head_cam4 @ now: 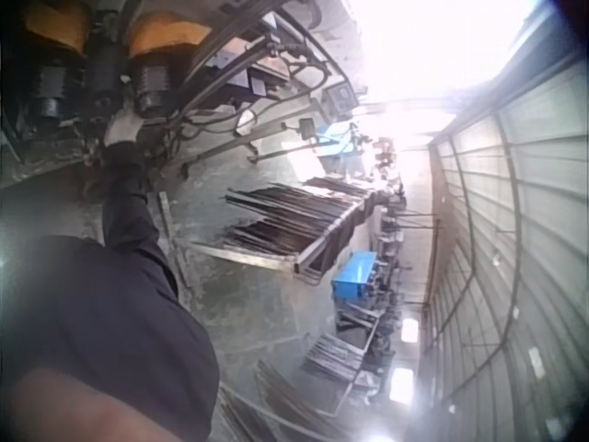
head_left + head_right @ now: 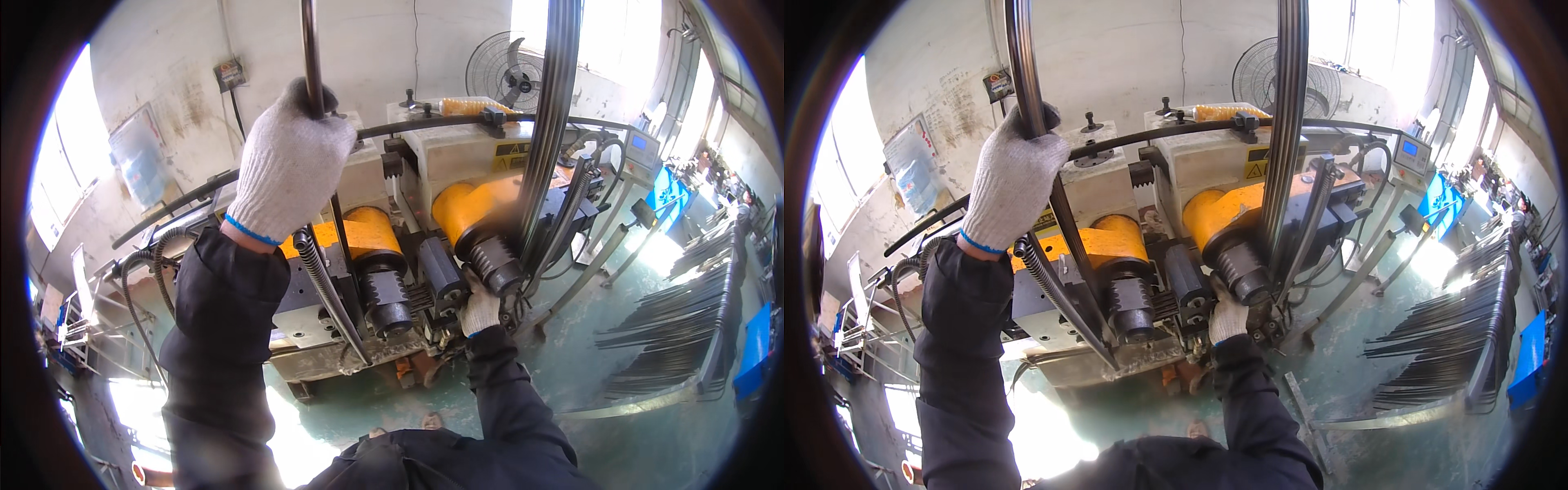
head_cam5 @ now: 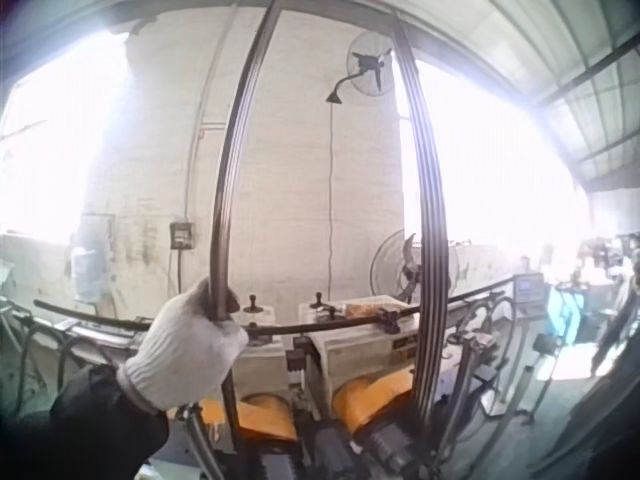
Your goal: The person repeatedly picks up straight metal rods from a rack, feeds them into a bending machine, and removes the bent rods to place them on a nearby rack. The process is continuous and repetitive throughout the clip.
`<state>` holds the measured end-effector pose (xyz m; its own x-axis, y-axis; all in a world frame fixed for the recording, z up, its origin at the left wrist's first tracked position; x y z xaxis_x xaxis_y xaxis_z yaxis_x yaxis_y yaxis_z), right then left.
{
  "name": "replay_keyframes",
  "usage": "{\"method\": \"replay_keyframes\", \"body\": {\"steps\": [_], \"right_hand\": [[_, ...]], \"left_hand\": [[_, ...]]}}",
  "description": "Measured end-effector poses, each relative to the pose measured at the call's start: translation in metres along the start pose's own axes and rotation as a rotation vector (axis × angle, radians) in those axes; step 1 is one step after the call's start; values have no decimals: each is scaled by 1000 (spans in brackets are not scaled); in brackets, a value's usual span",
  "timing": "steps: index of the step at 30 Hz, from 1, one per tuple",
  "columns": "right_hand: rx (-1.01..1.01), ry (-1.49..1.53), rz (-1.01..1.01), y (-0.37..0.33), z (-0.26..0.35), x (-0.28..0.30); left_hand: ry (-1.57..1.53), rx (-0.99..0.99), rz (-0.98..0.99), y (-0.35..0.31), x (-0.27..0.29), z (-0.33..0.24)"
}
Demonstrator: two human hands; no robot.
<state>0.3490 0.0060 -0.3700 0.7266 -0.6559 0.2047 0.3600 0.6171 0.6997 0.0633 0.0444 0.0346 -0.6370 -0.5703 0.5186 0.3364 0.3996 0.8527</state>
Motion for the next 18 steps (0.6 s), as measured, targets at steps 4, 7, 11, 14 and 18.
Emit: {"method": "replay_keyframes", "body": {"steps": [4,7,11,14,18], "right_hand": [[-180,205,-41,-7,-29,-5],[-138,19,55,-3,-16,-2],[129,-422,179,2,9,0],[56,-239,110,1,0,1],[-135,109,13,-2,-14,-3]], "left_hand": [[-156,224,86,1,0,3],[181,-51,48,-2,-1,-10],[211,-138,15,-5,-3,-6],[77,-36,52,-4,-3,-5],[277,-206,16,-5,-2,-14]]}}
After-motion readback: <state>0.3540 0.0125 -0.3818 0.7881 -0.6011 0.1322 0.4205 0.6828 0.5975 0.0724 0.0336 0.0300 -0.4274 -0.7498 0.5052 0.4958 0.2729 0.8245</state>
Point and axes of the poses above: each hand's wrist, its own y-axis towards the middle knuckle, its own x-axis out of the back of the hand, z = x × y, the point moved 8 cm from there along y, towards the middle knuckle, and after that the axes turned 8 degrees about x, right-handed, at the moved point
